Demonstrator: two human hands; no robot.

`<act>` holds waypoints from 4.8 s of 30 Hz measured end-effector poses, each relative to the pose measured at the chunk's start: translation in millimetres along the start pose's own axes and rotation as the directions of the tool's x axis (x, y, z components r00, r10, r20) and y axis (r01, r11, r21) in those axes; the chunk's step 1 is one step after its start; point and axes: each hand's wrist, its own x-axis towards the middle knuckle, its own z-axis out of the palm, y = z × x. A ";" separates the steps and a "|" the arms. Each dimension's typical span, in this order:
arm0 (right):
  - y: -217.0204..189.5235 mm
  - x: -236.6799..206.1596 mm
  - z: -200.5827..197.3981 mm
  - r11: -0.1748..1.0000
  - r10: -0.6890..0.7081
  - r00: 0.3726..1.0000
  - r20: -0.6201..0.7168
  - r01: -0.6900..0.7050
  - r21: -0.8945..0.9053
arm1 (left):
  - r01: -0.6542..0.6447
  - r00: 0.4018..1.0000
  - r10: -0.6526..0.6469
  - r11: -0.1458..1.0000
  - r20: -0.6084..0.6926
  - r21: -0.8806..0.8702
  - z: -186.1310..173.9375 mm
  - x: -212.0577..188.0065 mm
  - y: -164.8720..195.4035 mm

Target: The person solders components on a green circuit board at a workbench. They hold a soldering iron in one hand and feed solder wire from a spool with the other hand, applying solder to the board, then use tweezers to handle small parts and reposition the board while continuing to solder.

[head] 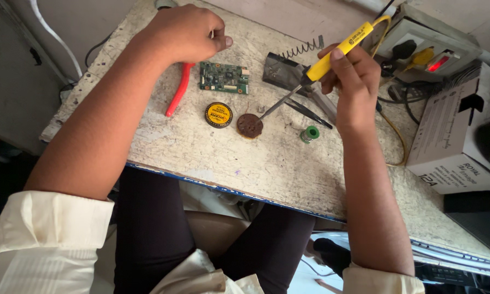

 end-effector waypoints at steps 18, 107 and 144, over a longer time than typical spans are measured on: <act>1.1 1.3 0.8 0.999 0.041 0.999 0.000 -0.041 0.014 | 0.005 1.000 -0.005 1.000 0.021 0.010 11.2 6.9 -8.1; 6.9 4.8 -5.4 0.993 0.084 0.996 -0.001 -0.084 0.084 | -0.009 0.999 0.010 1.000 0.047 -0.019 -2.7 -1.3 -0.2; 16.1 14.1 -30.4 0.971 0.235 0.972 -0.007 -0.234 0.042 | -0.029 0.999 0.032 0.997 0.044 -0.071 9.7 5.8 -11.0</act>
